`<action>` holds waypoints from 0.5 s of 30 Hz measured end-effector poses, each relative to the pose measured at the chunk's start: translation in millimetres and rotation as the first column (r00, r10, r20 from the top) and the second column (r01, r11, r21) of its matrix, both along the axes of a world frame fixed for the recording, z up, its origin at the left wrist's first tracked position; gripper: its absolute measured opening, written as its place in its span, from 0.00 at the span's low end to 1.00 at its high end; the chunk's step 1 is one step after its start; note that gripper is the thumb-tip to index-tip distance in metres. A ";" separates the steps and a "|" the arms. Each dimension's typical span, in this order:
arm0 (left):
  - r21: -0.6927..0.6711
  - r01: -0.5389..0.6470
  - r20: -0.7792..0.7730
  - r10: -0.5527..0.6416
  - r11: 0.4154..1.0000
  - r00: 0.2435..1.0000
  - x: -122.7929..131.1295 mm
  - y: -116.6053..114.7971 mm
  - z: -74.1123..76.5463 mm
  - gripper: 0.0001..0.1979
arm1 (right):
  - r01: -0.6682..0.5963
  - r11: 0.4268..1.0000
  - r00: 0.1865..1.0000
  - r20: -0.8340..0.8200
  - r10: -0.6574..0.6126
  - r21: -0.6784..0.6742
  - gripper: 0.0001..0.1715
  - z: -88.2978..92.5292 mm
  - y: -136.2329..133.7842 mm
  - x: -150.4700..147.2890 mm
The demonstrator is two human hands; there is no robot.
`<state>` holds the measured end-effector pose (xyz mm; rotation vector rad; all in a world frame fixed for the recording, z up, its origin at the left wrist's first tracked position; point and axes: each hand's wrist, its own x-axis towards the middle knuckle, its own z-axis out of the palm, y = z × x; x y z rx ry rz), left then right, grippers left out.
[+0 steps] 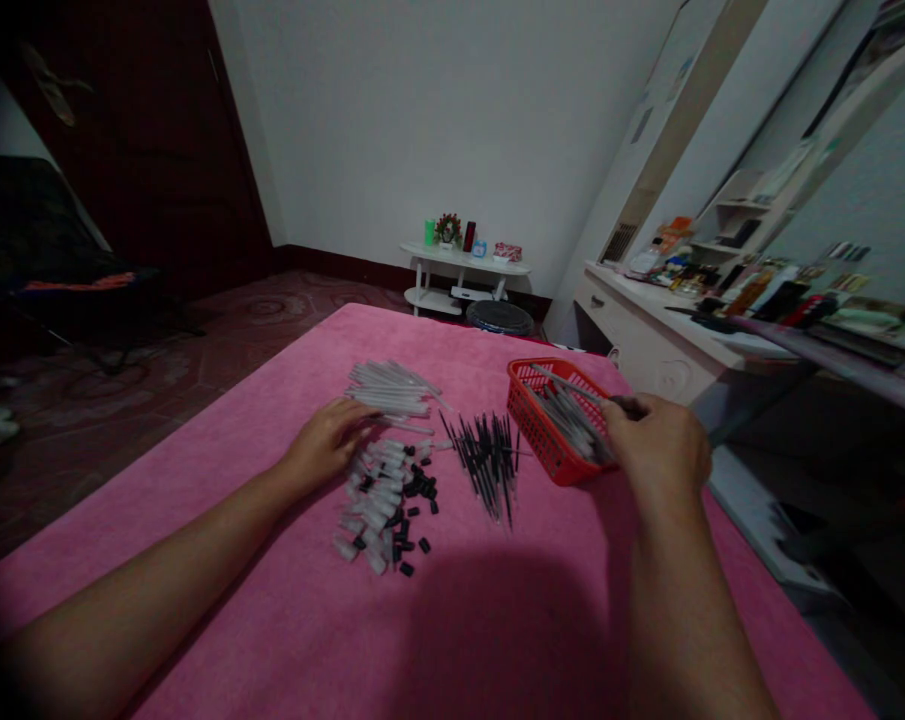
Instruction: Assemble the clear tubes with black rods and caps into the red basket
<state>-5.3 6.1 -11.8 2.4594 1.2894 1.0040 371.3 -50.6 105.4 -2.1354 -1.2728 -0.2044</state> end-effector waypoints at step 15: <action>-0.001 -0.015 -0.097 0.015 1.000 0.995 1.5 2.2 -6.3 0.13 | -0.007 0.997 1.000 0.014 0.006 0.073 0.20 -8.1 5.2 -11.1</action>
